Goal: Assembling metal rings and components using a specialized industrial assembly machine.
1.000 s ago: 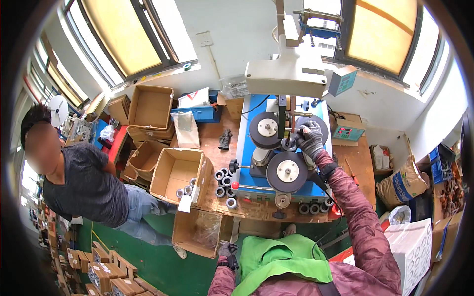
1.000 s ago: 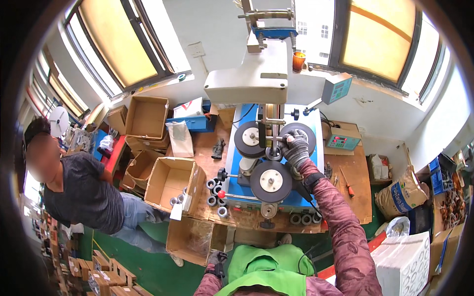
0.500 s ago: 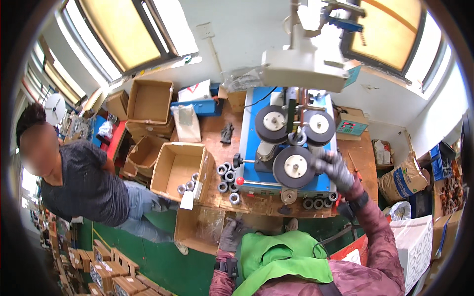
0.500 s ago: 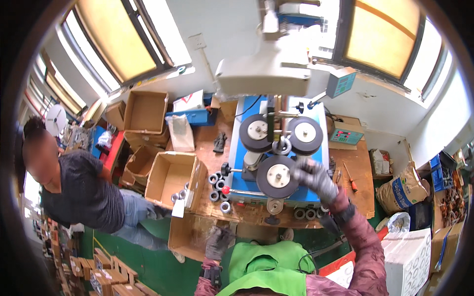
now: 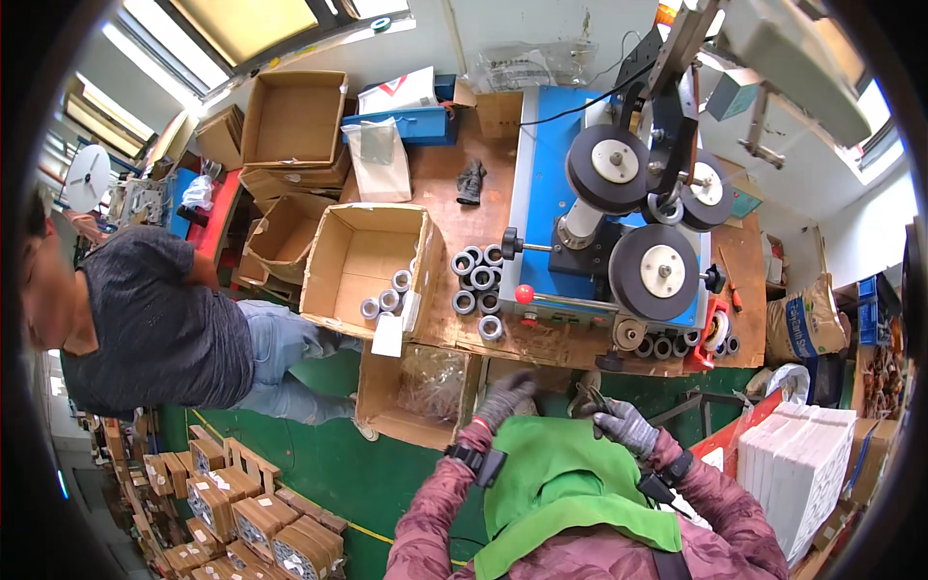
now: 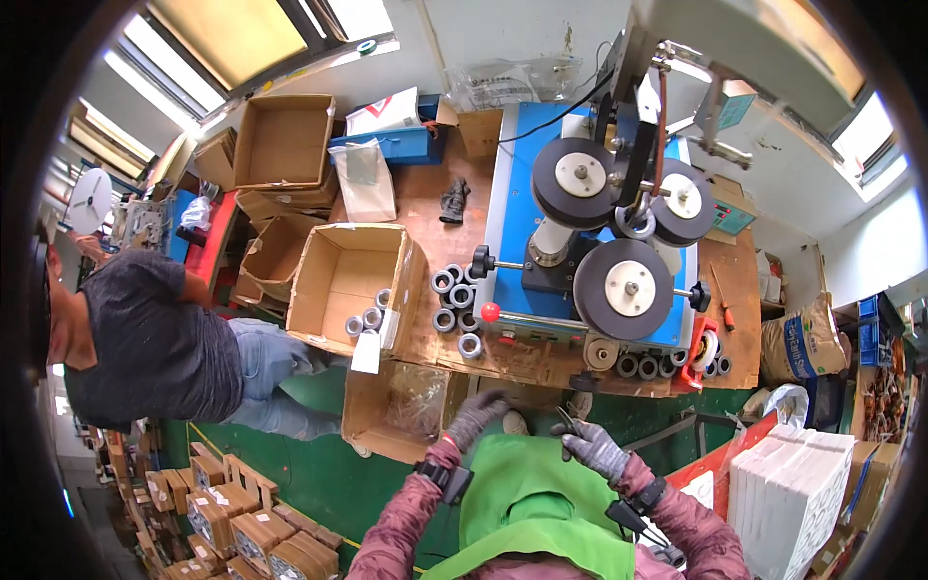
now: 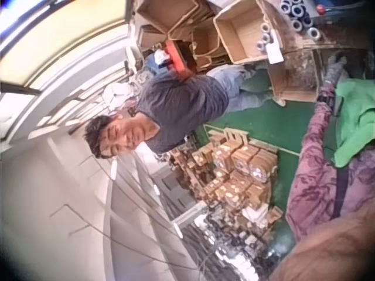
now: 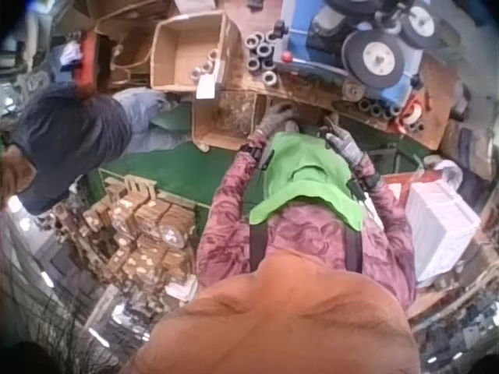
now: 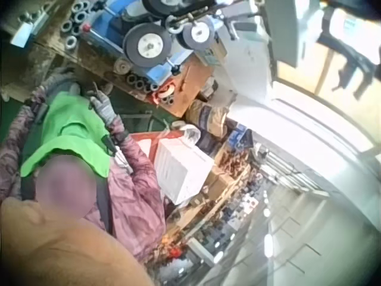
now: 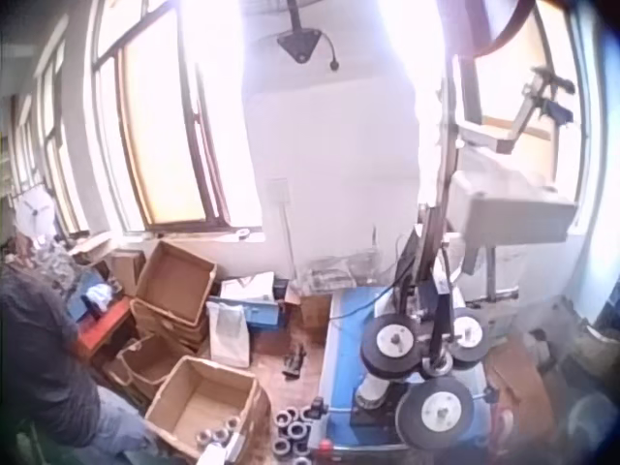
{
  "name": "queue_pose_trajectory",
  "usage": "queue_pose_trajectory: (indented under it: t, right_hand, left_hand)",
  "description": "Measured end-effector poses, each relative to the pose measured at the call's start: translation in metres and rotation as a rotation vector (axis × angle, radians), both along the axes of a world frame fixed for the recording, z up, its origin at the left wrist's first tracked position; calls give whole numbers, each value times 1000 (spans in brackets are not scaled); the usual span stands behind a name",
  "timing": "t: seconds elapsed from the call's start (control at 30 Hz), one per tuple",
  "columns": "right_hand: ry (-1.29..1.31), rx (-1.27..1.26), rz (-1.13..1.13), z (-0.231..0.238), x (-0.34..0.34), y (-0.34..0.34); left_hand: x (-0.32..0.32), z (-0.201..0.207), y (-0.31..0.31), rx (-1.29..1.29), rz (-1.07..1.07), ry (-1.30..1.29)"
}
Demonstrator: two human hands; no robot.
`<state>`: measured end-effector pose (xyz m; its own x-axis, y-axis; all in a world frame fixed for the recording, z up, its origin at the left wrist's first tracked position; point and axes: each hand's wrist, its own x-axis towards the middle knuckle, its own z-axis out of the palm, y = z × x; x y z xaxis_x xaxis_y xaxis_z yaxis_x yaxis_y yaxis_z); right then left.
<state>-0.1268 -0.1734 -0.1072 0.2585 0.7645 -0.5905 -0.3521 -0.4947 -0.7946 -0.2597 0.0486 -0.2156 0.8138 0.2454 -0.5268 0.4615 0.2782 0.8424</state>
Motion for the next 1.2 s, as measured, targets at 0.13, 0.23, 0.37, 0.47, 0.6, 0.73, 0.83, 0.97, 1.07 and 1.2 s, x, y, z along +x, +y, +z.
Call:
queue_pose_trajectory:
  t: [0.13, 0.23, 0.37, 0.47, 0.6, 0.73, 0.83, 0.97, 1.07, 1.2]
  right_hand:
    - [-37, -183, -53, -6, -19, -8]
    - [-156, -254, -79, -35, -34, -35]
    - [-86, -402, -92, -40, -49, -49]
    - [30, -486, -287, -48, -57, -72]
    - [-151, -456, -267, -51, -55, -77]
    - [-505, -434, -75, -53, -38, -58]
    - [-778, -170, 5, -36, -14, -30]
    - [-586, 239, -132, 4, -6, 33]
    - [303, 213, -27, 56, -20, 53]
    - [462, 398, 258, 96, -37, 40]
  left_hand:
    - [-30, -110, 64, 419, 305, 90]
    - [17, -91, 83, 1163, -125, 109]
    - [35, -118, 92, 1419, -278, 74]
    - [40, -139, 89, 1632, -308, 2]
    - [51, -127, 93, 1451, -390, 68]
    - [25, -100, 76, 715, 5, 221]
    - [9, -10, 37, -542, 396, -21]
    - [-11, 108, -17, -287, 395, -220]
    - [-17, 172, -33, 89, 335, -294]
    - [-33, 214, -38, 285, 451, -391]
